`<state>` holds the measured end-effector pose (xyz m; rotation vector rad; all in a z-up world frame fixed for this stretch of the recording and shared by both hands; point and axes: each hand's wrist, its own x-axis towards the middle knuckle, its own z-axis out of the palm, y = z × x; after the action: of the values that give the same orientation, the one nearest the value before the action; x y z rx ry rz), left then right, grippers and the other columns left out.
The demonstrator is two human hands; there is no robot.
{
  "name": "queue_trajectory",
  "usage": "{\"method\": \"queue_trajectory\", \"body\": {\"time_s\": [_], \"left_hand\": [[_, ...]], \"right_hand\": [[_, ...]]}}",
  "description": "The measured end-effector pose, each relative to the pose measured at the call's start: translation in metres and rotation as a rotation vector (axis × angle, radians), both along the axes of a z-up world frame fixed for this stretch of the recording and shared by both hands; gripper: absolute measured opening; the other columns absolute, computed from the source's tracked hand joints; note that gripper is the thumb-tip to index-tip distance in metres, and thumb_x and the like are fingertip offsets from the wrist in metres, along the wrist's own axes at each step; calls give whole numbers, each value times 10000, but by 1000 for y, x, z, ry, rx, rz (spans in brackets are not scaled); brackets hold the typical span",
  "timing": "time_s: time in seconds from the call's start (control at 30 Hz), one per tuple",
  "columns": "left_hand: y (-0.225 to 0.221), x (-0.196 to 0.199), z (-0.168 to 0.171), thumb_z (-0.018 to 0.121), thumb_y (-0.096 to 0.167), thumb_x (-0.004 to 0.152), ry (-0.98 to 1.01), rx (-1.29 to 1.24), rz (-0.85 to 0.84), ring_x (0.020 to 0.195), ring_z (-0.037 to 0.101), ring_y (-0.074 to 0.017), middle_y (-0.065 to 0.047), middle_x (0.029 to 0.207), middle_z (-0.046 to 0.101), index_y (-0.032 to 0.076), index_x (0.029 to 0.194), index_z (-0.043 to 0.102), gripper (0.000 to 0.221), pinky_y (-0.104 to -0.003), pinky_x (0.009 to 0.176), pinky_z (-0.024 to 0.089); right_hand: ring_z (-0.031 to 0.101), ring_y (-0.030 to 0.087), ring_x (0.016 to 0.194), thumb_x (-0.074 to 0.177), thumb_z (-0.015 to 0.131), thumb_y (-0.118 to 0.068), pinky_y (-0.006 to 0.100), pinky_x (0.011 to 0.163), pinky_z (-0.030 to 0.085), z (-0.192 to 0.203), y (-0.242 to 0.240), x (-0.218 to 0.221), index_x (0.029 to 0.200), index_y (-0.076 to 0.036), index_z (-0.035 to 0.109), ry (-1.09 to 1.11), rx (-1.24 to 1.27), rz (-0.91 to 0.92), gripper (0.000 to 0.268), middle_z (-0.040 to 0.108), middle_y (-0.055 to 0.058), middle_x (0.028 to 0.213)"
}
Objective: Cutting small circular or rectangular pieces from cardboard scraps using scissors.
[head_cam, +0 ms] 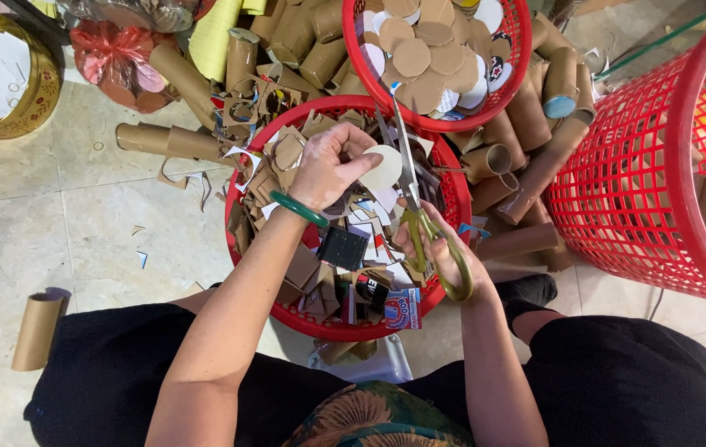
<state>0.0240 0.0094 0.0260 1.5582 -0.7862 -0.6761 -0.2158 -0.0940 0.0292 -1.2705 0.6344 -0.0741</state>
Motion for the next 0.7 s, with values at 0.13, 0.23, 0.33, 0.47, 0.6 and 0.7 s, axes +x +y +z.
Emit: {"method": "queue_trajectory", "body": {"time_s": [0.13, 0.23, 0.33, 0.47, 0.6, 0.7], "left_hand": [[0, 4, -11, 808, 152, 869, -1, -43, -7, 719, 617, -49, 21, 806, 702, 45, 943, 697, 171, -223, 681, 527], [1, 13, -16, 834, 164, 848, -5, -38, -8, 720, 610, -63, 9, 798, 694, 40, 943, 708, 201, -233, 681, 531], [4, 25, -11, 842, 206, 835, -5, 69, -50, 745, 663, -74, 14, 820, 721, 74, 947, 727, 208, -252, 723, 574], [4, 39, -7, 849, 244, 819, -103, 208, -8, 791, 717, -100, -4, 842, 768, 116, 954, 761, 206, -298, 768, 572], [-18, 48, -19, 756, 264, 937, -98, 229, 80, 847, 723, -132, -40, 955, 802, 128, 1083, 764, 200, -331, 785, 596], [-28, 34, 24, 732, 156, 834, 515, -380, 183, 945, 740, -168, 63, 1292, 583, 217, 1363, 538, 567, -361, 826, 621]], "right_hand": [[573, 142, 872, 526, 706, -934, 293, 813, 474, -6, -3, -3, 1541, 23, 349, -16, -2, -9, 1440, 623, 45, 1002], [524, 119, 779, 625, 779, -843, 276, 694, 427, 6, -4, -1, 1518, 52, 440, -86, 86, 28, 1309, 567, 25, 911], [462, 83, 621, 687, 745, -821, 245, 534, 368, 7, -10, -1, 1448, 35, 528, -109, 40, 89, 1165, 512, -16, 762], [496, 77, 575, 776, 679, -817, 245, 510, 412, -2, -20, -1, 1393, 18, 539, -196, 8, 49, 1047, 543, -24, 726], [510, 67, 619, 855, 608, -789, 240, 553, 420, -14, -30, -6, 1432, -1, 526, -207, 30, -50, 980, 569, -18, 781], [515, 82, 663, 887, 628, -747, 252, 590, 420, -17, -32, -5, 1454, -23, 479, -256, 79, -84, 932, 575, 2, 821]]}}
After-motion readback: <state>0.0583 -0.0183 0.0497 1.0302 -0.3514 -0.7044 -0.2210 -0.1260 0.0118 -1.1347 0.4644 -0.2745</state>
